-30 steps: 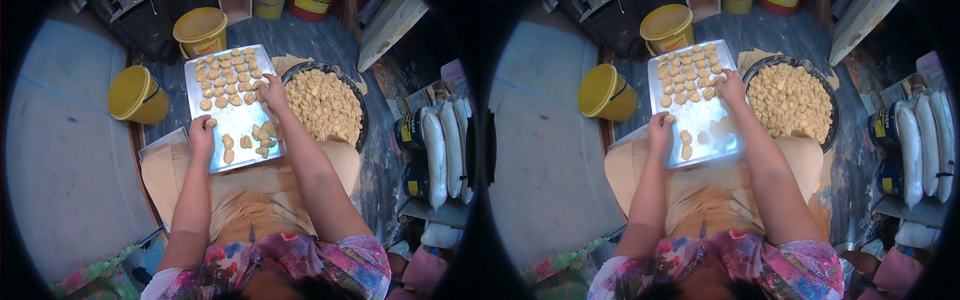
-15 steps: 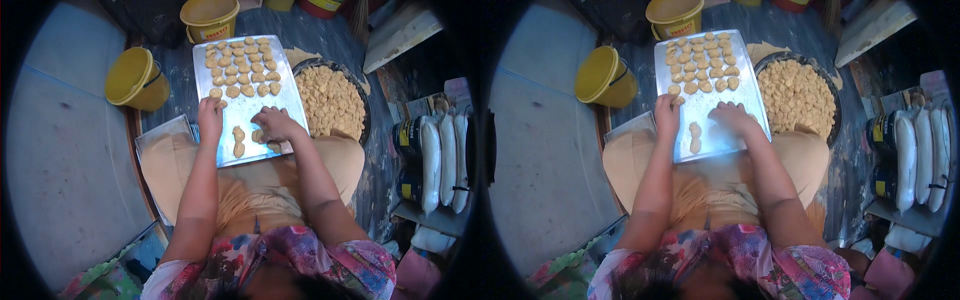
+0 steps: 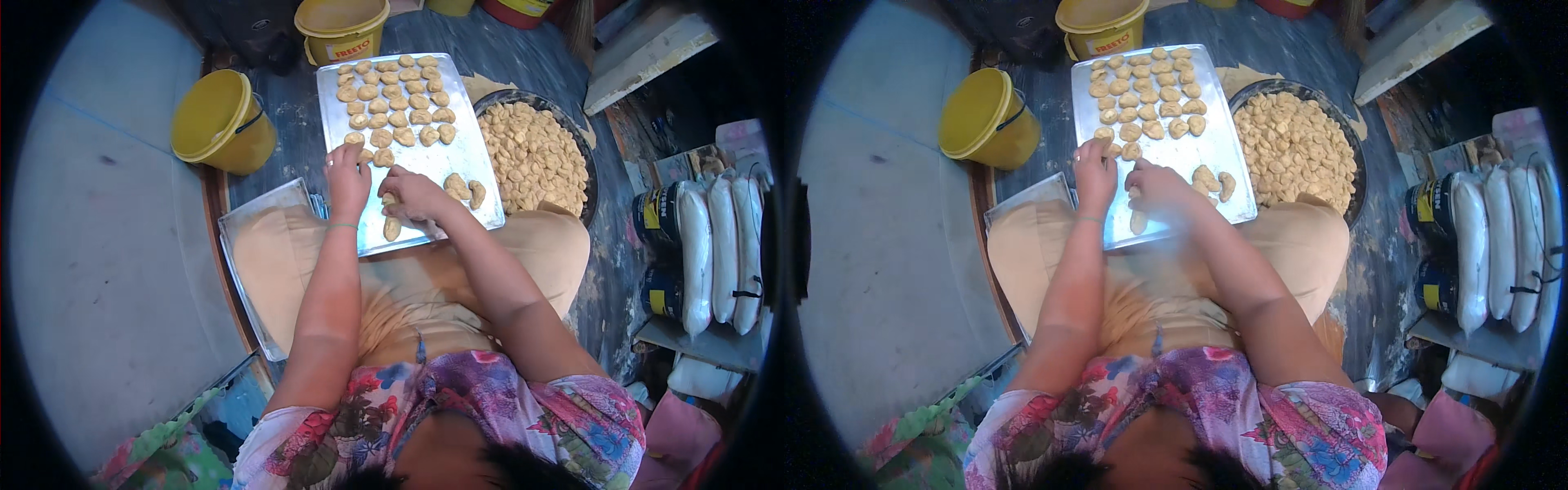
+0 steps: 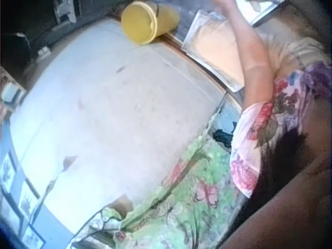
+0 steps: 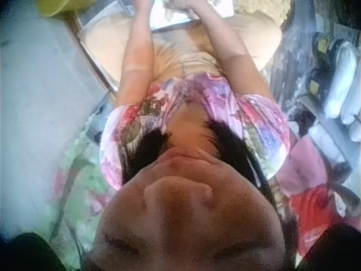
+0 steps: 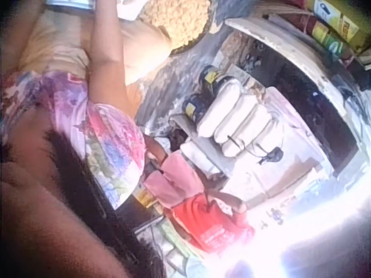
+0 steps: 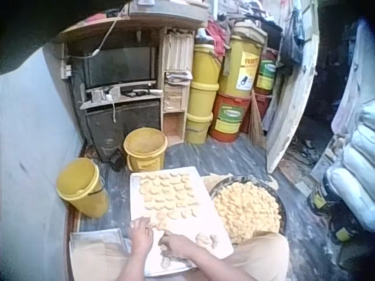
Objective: The person places a metal baking tray on their lap and arranges dough pieces onto it by hand. They set the filled tray aside, place another metal tray on their lap, and arrange more dough pieces onto it.
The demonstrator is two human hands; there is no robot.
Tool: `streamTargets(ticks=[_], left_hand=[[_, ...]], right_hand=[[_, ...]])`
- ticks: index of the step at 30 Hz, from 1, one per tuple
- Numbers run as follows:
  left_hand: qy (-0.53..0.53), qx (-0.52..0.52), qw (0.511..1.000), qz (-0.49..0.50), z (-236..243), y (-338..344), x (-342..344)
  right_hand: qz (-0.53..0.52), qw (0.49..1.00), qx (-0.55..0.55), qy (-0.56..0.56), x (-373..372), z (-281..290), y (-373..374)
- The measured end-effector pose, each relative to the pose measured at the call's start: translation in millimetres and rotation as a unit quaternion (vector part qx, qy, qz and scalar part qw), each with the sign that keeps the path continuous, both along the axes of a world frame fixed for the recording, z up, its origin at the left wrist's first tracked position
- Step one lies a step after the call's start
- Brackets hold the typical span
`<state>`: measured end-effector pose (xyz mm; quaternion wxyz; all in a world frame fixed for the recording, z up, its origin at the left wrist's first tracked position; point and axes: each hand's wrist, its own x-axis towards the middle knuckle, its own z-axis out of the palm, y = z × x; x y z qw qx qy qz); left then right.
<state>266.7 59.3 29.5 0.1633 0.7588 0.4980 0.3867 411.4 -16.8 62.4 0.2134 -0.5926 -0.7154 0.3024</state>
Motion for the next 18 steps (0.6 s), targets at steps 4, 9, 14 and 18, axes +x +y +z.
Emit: streamTargets(ticks=[4, 9, 14, 18], left_hand=[[0.101, 0.057, 0.989, -0.092, 19.3, -4.8, 19.2], [0.129, 0.005, 0.984, -0.126, 14.3, -2.7, 32.2], [0.115, 0.066, 0.979, -0.156, 28.4, -10.6, 46.1], [0.189, 0.005, 0.964, -0.185, 22.4, 0.0, 53.7]], right_hand=[[-0.191, 0.977, -0.005, 0.095, 36.7, -9.0, 15.6], [-0.219, 0.973, 0.015, 0.074, 54.3, 14.3, 25.6], [-0.059, 0.98, 0.06, -0.18, 63.2, 22.9, -13.6], [-0.081, 0.991, -0.075, -0.079, 73.1, 23.0, -7.1]])
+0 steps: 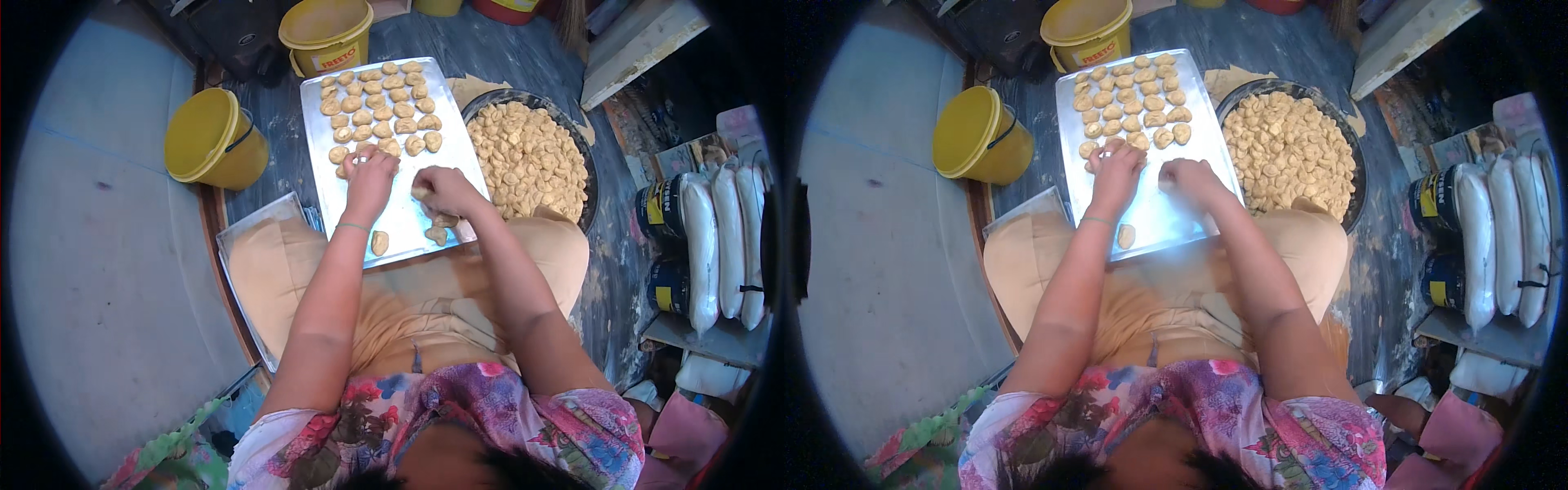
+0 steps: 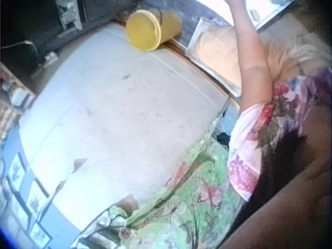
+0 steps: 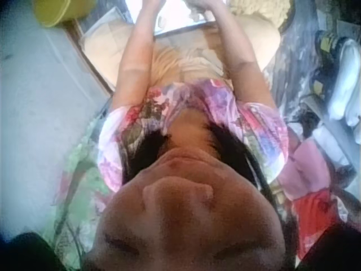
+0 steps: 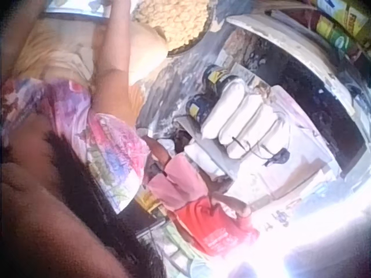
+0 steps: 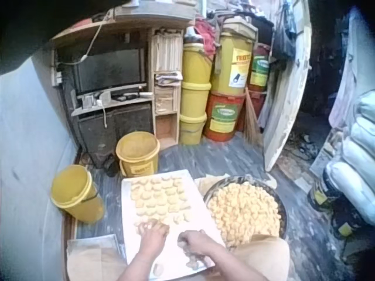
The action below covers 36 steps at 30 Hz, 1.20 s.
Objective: The person places a metal baking tray on their lap and arranges dough pieces onto it by hand. They set the filled tray aside, place another metal tray on their lap, and arrange more dough pieces onto it.
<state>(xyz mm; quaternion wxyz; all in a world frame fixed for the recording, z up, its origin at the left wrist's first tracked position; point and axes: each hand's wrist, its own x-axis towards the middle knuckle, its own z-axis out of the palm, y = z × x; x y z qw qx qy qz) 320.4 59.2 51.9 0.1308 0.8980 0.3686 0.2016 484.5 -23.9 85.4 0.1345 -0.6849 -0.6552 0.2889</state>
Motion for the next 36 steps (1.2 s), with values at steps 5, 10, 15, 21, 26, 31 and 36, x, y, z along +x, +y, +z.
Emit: streamTargets(ticks=[5, 10, 15, 21, 26, 31, 36], left_hand=[[-0.025, -0.026, 0.999, -0.023, 7.5, -3.3, 15.0], [-0.003, -0.037, 0.999, 0.011, 9.6, -0.5, 2.2], [0.006, 0.012, 1.0, 0.016, 6.1, -10.3, 18.6], [0.078, -0.012, 0.997, -0.018, 6.4, -14.5, 39.7], [0.069, 0.005, 0.996, 0.055, 2.2, -18.5, 55.0], [0.0, 0.049, 0.999, -0.001, -0.1, -43.9, 63.5], [-0.012, -0.003, 1.0, -0.028, -4.2, -59.8, 61.5]], right_hand=[[-0.158, 0.969, 0.159, 0.101, 17.9, -24.2, 17.3], [-0.119, 0.99, 0.08, 0.006, 24.0, -11.2, -7.8], [-0.125, 0.984, 0.005, 0.128, 45.8, -30.5, -4.3], [-0.279, 0.918, 0.144, 0.244, 29.5, -35.9, -2.6], [-0.181, 0.947, 0.225, 0.142, 41.0, -50.2, -4.2], [-0.294, 0.901, 0.147, 0.282, 51.7, -53.4, 0.1], [-0.355, 0.768, 0.131, 0.516, 54.3, -53.8, 1.1]])
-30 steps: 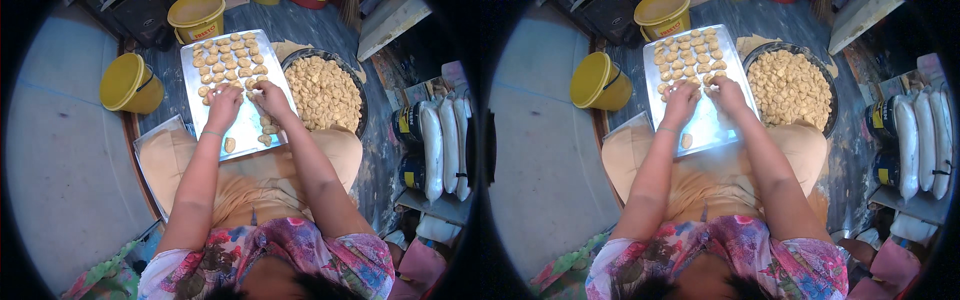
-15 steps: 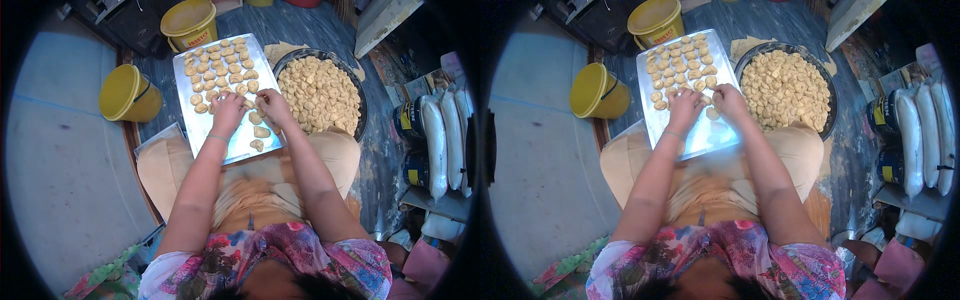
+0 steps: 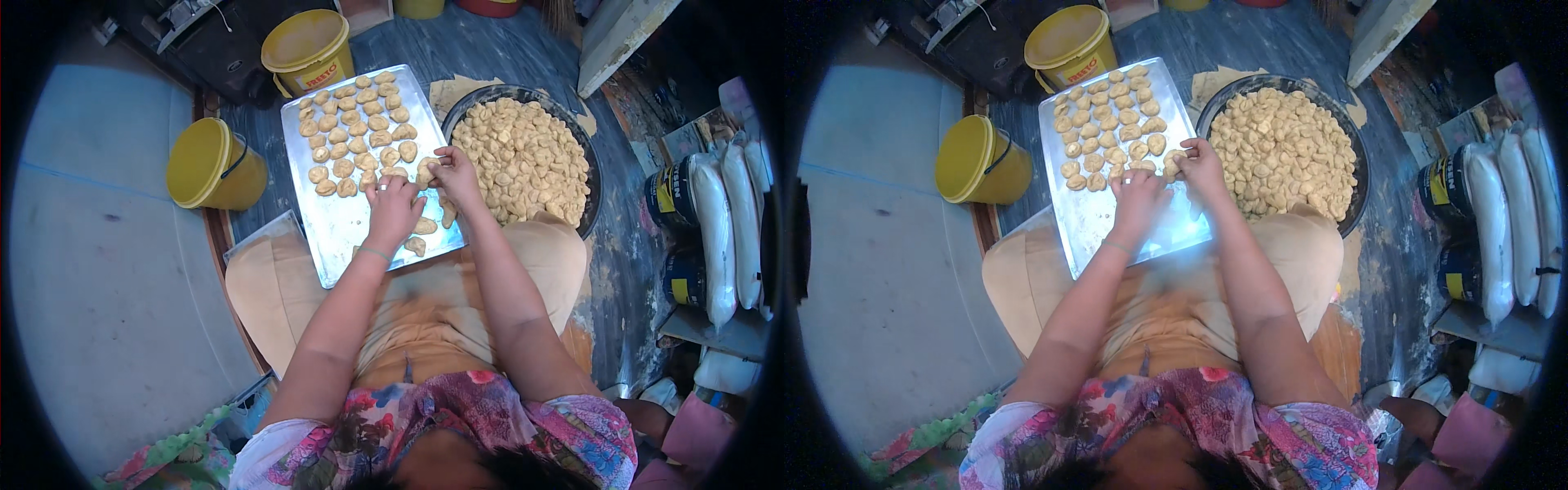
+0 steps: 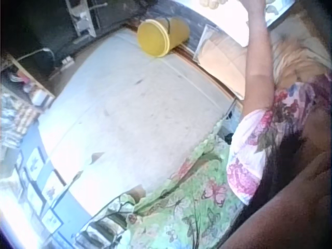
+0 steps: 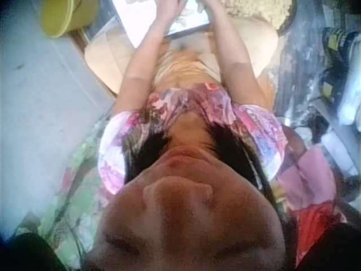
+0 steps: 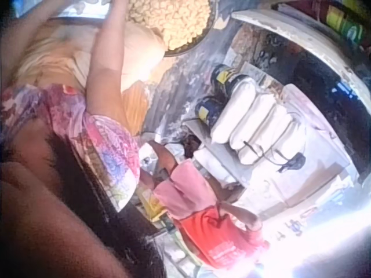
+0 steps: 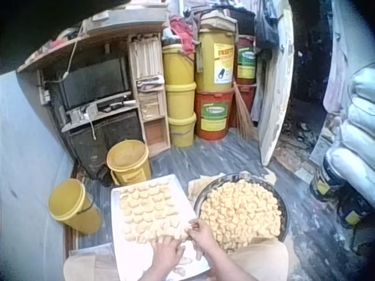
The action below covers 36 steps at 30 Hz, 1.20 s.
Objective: The person places a metal baking tray on their lap and arranges dough pieces onto it by hand. They set the filled tray aside, place another metal tray on their lap, and arrange more dough pieces onto it.
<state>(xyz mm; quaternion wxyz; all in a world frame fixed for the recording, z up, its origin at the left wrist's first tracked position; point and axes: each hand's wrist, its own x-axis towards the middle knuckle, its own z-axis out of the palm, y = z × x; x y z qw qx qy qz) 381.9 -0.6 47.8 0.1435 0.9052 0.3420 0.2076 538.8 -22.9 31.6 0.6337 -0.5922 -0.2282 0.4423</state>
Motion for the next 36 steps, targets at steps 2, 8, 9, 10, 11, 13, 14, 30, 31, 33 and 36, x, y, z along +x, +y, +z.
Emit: streamTargets(ticks=[2, 8, 9, 10, 11, 13, 14, 30, 31, 33, 36], left_hand=[[0.004, -0.011, 1.0, 0.01, 2.1, -4.2, -4.8], [0.006, -0.044, 0.997, 0.059, 19.0, -6.5, -30.9], [0.007, -0.041, 0.997, 0.06, 21.2, -3.1, -36.9], [0.01, -0.031, 0.996, 0.078, 23.9, -0.1, -41.3], [0.012, -0.02, 0.995, 0.095, 27.2, 3.1, -46.0], [0.022, -0.034, 0.994, 0.1, 34.7, 8.2, -60.3], [0.037, -0.032, 0.992, 0.115, 37.5, 8.1, -68.6], [0.074, -0.13, 0.982, 0.115, 37.0, 4.1, -109.4], [0.065, -0.125, 0.984, 0.107, 36.5, 4.0, -108.7], [0.054, -0.123, 0.986, 0.1, 33.8, 4.0, -106.8], [0.04, -0.133, 0.986, 0.097, 30.0, 7.5, -109.2]], right_hand=[[-0.017, 0.999, 0.038, -0.022, -4.3, 2.9, -2.9], [0.035, 0.945, 0.033, -0.322, -7.3, -1.7, -8.3], [0.077, 0.883, 0.024, -0.463, -10.1, -0.1, -10.0], [0.07, 0.853, 0.01, -0.517, -13.5, 0.1, -11.5], [0.069, 0.853, 0.011, -0.517, -14.5, 1.0, -12.2], [0.056, 0.819, -0.031, -0.57, -18.7, 6.9, -11.5], [0.056, 0.82, -0.027, -0.57, -22.0, 11.7, -12.7], [0.088, 0.824, -0.054, -0.557, -18.0, 34.2, 13.9], [0.07, 0.837, -0.063, -0.539, -17.8, 32.6, 20.0], [0.084, 0.818, -0.076, -0.563, -15.6, 29.4, 28.6], [0.102, 0.802, -0.141, -0.571, -18.3, 37.0, 43.5]])
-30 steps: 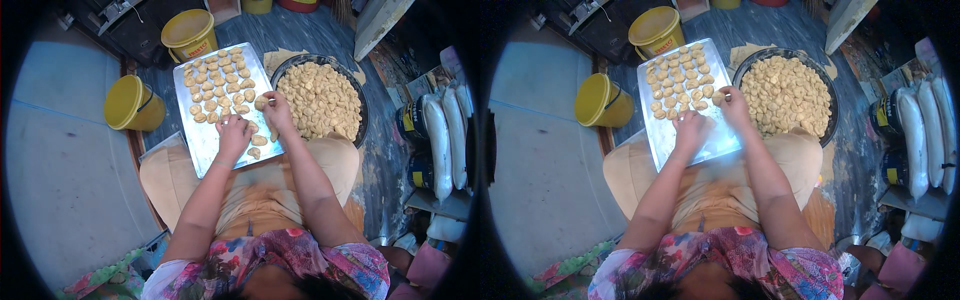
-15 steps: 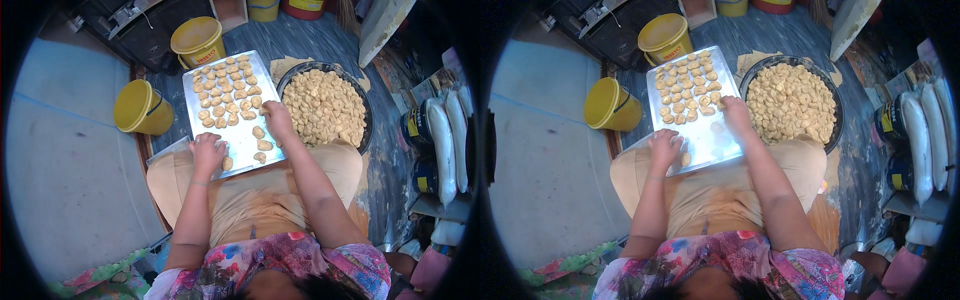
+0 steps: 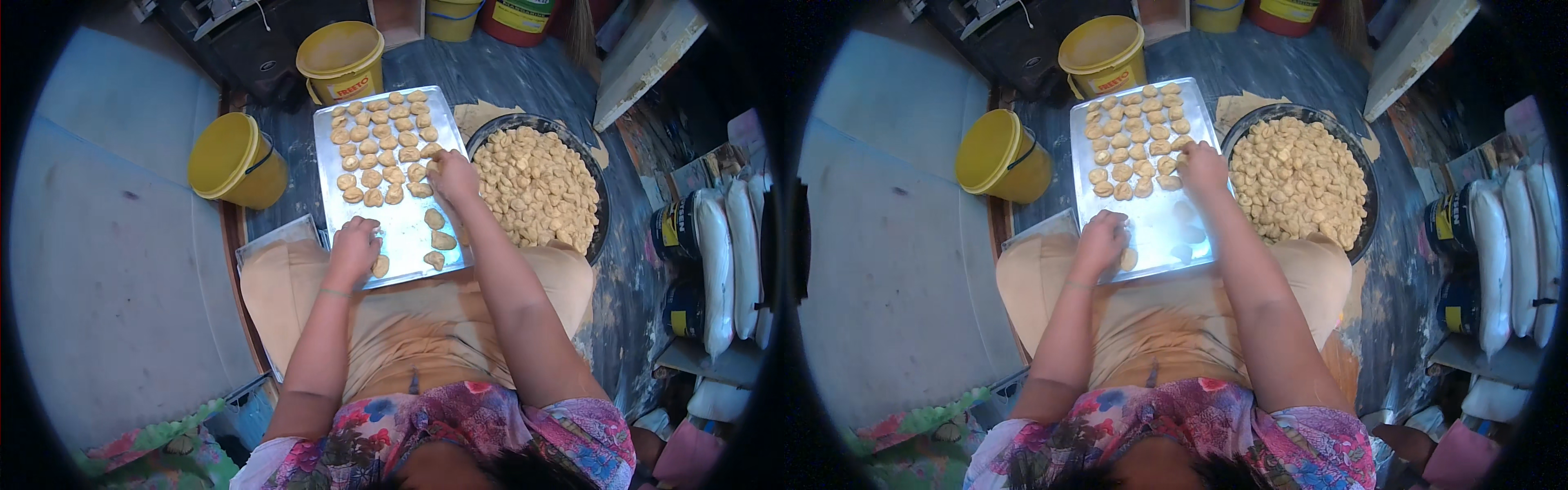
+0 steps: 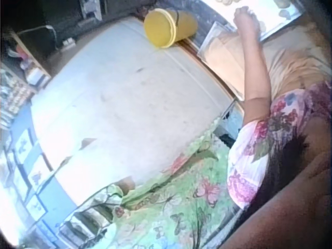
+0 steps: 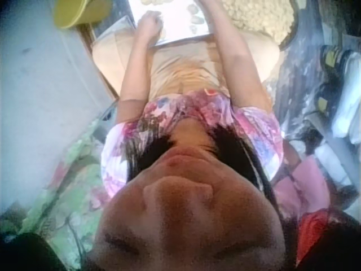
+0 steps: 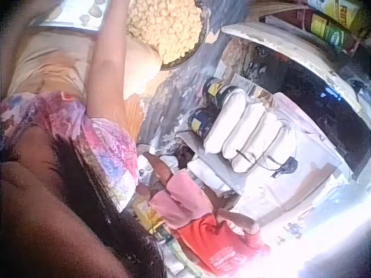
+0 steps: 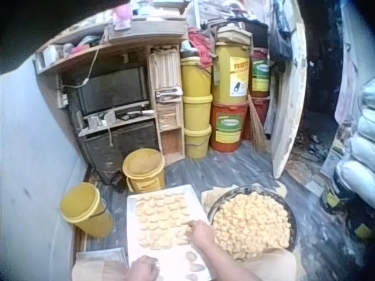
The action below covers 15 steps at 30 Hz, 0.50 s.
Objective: The person places a metal baking tray on their lap and arranges dough pieces onto it by hand. They set the filled tray aside, place another metal tray on their lap, and arrange more dough pieces onto it.
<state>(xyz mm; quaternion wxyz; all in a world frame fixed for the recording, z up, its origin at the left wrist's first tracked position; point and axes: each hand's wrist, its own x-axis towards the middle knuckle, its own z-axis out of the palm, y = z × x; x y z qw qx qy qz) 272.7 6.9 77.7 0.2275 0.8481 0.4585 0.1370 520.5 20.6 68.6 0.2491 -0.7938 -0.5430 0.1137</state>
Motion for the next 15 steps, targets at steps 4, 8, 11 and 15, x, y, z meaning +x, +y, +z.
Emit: streamTargets(ticks=[4, 8, 11, 15], left_hand=[[0.025, 0.004, 0.999, -0.019, -7.7, 0.1, -1.7], [0.053, 0.012, 0.999, -0.005, -9.5, 6.3, 2.7], [-0.008, -0.05, 0.999, 0.011, 3.8, 0.6, -2.9], [0.031, -0.172, 0.98, -0.092, 1.0, -7.7, -14.1]], right_hand=[[-0.061, 0.997, -0.034, 0.029, 1.9, 0.8, 2.7], [-0.048, 0.995, -0.022, 0.08, 4.7, 14.5, -17.8], [0.025, 0.99, -0.049, 0.13, -10.4, 10.5, -47.9], [0.13, 0.983, -0.127, -0.016, -27.9, -0.5, -63.0]])
